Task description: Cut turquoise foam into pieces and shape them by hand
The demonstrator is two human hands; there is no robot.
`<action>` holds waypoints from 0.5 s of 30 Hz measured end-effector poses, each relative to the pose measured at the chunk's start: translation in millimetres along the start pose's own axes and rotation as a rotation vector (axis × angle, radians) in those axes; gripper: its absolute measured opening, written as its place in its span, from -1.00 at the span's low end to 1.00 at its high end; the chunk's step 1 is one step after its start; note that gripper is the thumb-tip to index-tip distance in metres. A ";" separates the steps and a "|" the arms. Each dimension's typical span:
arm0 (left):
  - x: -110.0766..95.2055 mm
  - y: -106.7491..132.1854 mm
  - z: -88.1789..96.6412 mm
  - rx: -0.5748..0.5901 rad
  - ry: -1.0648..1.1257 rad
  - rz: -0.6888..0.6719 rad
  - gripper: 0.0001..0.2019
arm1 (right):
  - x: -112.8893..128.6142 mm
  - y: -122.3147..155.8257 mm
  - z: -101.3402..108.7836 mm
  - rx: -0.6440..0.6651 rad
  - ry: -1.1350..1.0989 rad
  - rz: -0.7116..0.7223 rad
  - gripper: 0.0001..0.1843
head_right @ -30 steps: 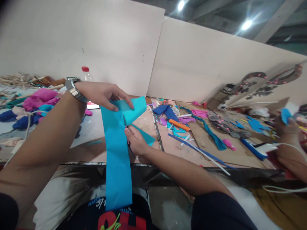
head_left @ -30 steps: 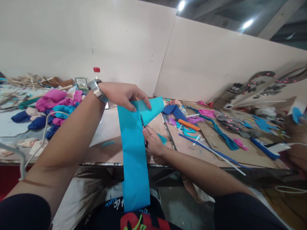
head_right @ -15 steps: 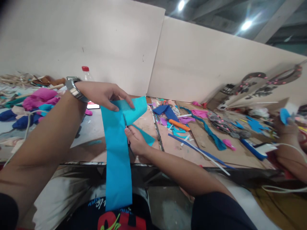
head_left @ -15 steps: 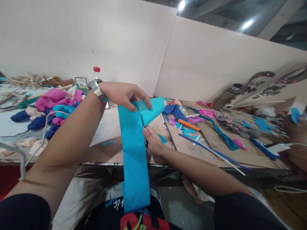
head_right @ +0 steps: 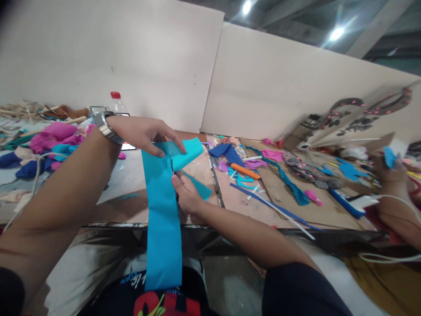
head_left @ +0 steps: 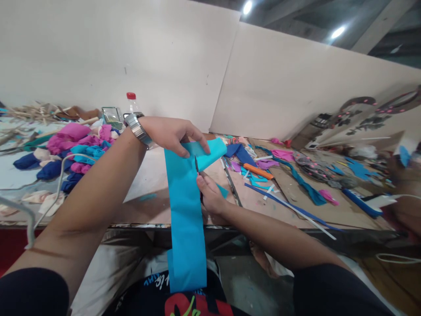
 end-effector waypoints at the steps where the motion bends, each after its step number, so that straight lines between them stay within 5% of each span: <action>1: -0.3 -0.5 -0.6 0.010 0.009 -0.001 -0.45 | 1.8 0.0 -0.7 -0.001 -0.005 -0.001 -0.43; 15: -4.6 -3.0 -2.7 0.066 -0.039 -0.032 -0.46 | -2.5 0.7 -0.4 -0.068 -0.030 -0.042 -0.42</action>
Point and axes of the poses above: each hand's wrist, its own y-axis away from the middle knuckle, its own z-axis out of the back of the hand, x = y × z, the point moved 3 cm from there along -y, towards the middle knuckle, and after that the axes turned 5 degrees about y, right-handed, at the moved point
